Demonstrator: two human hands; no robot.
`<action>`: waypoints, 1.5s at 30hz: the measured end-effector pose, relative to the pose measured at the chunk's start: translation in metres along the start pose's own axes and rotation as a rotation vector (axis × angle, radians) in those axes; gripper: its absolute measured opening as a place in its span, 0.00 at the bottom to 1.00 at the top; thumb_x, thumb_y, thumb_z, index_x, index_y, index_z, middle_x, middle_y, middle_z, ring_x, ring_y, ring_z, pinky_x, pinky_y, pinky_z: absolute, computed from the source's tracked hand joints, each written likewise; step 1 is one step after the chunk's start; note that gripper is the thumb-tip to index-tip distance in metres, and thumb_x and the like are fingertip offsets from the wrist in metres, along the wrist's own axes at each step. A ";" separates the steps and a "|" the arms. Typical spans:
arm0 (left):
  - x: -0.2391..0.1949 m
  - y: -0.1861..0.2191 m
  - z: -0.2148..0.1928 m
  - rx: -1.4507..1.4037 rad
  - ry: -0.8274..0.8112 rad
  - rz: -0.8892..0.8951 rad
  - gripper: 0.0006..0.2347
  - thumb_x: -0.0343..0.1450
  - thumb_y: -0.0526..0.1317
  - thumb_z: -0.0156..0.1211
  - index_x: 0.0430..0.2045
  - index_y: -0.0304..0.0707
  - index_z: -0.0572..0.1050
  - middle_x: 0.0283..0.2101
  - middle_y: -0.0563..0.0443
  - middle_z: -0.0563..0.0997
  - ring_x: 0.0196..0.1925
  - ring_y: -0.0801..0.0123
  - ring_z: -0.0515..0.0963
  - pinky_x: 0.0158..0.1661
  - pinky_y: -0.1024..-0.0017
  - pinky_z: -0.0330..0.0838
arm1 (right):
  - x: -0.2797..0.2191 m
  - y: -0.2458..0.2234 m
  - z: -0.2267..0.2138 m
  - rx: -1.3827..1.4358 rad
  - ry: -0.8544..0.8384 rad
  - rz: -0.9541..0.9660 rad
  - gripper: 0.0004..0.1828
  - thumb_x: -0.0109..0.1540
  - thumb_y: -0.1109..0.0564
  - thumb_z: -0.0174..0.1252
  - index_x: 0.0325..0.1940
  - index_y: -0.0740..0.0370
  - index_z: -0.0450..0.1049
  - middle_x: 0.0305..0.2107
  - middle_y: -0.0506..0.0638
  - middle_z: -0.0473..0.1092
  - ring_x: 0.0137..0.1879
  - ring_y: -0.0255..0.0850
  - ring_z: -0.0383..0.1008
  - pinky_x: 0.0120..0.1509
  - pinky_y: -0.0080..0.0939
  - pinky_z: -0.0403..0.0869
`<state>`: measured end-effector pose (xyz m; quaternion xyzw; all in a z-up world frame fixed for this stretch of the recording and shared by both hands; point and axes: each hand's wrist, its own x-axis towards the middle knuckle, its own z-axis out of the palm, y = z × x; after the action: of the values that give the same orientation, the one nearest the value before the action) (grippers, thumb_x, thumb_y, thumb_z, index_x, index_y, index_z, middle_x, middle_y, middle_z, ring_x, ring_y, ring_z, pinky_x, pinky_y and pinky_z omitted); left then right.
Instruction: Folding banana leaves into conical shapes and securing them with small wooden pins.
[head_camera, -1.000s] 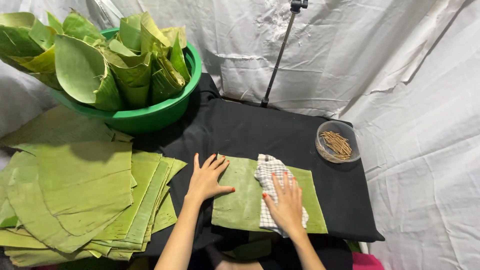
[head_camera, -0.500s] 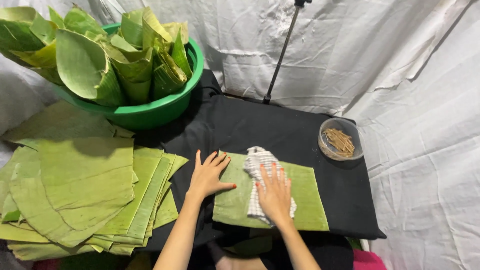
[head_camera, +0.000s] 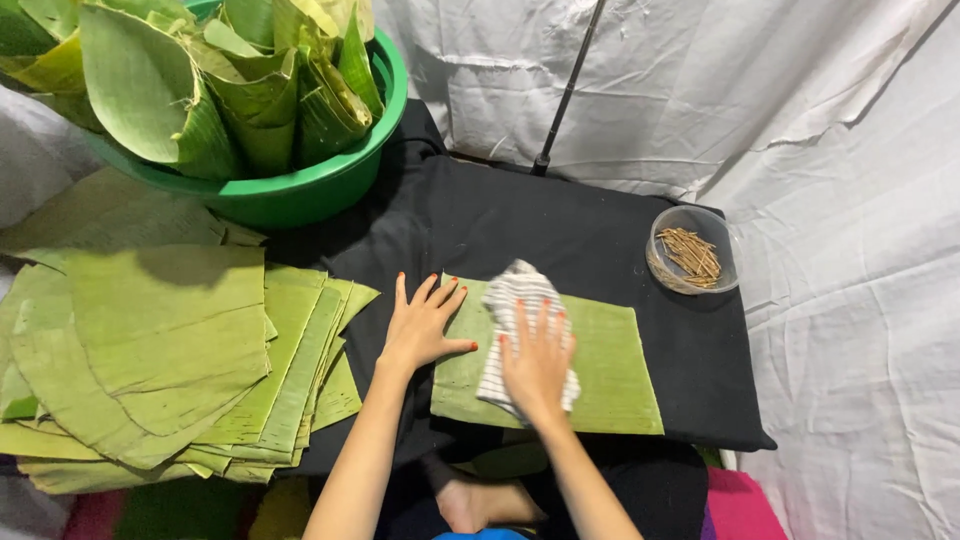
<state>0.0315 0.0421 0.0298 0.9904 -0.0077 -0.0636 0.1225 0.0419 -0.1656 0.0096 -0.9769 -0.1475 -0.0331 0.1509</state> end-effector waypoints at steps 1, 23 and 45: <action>0.001 -0.003 0.005 -0.002 -0.006 0.000 0.40 0.62 0.71 0.57 0.67 0.55 0.63 0.73 0.57 0.63 0.77 0.57 0.54 0.71 0.34 0.23 | 0.001 -0.008 0.011 0.000 -0.005 0.003 0.33 0.67 0.39 0.48 0.76 0.45 0.59 0.72 0.64 0.53 0.77 0.68 0.51 0.71 0.77 0.52; 0.002 -0.005 0.007 0.000 -0.013 0.005 0.44 0.63 0.70 0.58 0.69 0.41 0.59 0.74 0.49 0.60 0.77 0.56 0.54 0.71 0.37 0.21 | 0.005 0.049 0.008 -0.080 0.130 0.069 0.32 0.67 0.44 0.50 0.76 0.47 0.60 0.71 0.63 0.57 0.76 0.64 0.53 0.70 0.81 0.50; 0.003 -0.010 0.014 0.002 -0.008 0.001 0.44 0.63 0.71 0.57 0.69 0.42 0.59 0.74 0.50 0.60 0.77 0.58 0.55 0.72 0.39 0.20 | 0.009 0.064 0.003 -0.051 0.088 0.108 0.33 0.67 0.46 0.50 0.77 0.46 0.57 0.72 0.60 0.57 0.78 0.58 0.52 0.72 0.79 0.48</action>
<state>0.0327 0.0486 0.0134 0.9903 -0.0087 -0.0676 0.1213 0.0697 -0.2200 -0.0106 -0.9846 -0.0868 -0.0715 0.1341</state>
